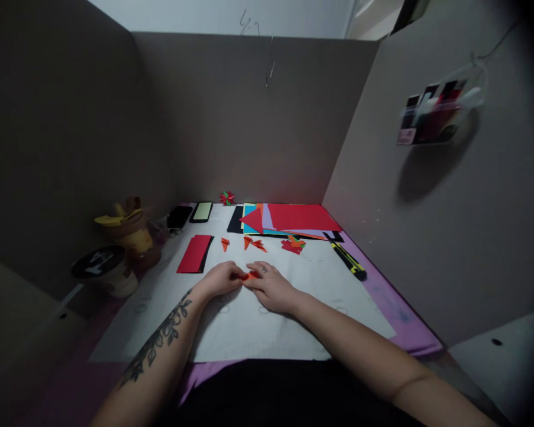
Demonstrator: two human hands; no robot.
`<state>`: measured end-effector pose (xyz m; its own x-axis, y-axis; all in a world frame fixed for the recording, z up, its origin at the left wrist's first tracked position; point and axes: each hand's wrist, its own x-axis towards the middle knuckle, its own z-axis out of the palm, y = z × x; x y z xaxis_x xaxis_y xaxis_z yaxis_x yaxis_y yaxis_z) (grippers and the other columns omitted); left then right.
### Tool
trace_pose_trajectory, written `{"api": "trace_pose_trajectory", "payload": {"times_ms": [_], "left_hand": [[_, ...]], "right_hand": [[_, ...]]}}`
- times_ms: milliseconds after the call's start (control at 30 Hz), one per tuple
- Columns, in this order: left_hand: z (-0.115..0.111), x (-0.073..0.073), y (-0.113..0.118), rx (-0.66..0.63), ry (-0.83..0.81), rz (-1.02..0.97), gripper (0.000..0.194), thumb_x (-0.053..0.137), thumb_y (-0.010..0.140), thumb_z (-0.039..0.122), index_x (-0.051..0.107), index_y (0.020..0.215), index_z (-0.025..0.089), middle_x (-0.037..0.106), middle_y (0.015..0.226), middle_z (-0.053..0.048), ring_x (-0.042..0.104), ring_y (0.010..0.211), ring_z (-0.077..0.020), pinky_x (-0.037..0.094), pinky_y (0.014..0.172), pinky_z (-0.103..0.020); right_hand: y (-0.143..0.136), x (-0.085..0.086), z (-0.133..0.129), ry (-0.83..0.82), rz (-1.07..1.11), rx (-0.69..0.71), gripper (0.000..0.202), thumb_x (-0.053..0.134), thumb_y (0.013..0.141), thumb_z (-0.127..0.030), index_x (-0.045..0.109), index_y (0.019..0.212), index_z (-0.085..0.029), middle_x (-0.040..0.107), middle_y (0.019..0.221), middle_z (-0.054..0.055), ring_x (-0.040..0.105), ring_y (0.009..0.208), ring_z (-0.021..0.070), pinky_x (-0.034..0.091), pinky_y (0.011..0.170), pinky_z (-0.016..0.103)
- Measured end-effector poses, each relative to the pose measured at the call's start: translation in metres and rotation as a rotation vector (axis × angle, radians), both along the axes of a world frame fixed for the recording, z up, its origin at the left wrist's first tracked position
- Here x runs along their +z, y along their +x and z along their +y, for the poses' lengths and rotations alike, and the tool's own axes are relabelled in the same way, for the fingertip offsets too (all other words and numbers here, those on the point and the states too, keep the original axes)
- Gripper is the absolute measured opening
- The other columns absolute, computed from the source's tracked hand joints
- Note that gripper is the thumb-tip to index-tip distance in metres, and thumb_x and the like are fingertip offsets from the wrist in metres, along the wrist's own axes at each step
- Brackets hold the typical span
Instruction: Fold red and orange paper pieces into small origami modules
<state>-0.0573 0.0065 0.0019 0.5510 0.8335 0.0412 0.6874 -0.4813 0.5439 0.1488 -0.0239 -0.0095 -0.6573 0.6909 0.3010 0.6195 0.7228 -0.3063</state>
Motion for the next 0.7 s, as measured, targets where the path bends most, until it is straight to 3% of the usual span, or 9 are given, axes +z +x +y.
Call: {"api": "trace_pose_trajectory", "payload": {"times_ms": [267,500,700], "left_hand": [[-0.003,0.001,0.001,0.02,-0.023,-0.029,0.03,0.052,0.073,0.023,0.073,0.094,0.02,0.067,0.089,-0.005,0.06,0.079,-0.0174,0.043,0.072,-0.024],[-0.012,0.008,0.012,0.162,0.035,0.041,0.03,0.053,0.078,0.042,0.072,0.082,0.02,0.067,0.081,-0.004,0.058,0.072,-0.0174,0.037,0.061,-0.025],[-0.008,0.0,0.014,0.186,0.008,0.026,0.022,0.061,0.072,0.037,0.071,0.083,0.02,0.069,0.084,-0.003,0.06,0.074,-0.0177,0.038,0.062,-0.024]], "right_hand": [[0.002,0.004,0.0,-0.096,-0.12,-0.038,0.037,0.05,0.082,-0.018,0.063,0.115,-0.031,0.038,0.144,0.005,0.027,0.133,0.0298,0.027,0.104,0.05],[0.007,0.015,0.001,-0.141,-0.171,-0.08,0.033,0.05,0.078,-0.014,0.07,0.1,-0.028,0.046,0.139,0.004,0.033,0.13,0.0298,0.031,0.101,0.049],[0.01,0.018,0.003,-0.164,-0.18,-0.121,0.033,0.049,0.079,-0.015,0.072,0.098,-0.028,0.052,0.134,0.005,0.038,0.127,0.0316,0.035,0.099,0.049]]}}
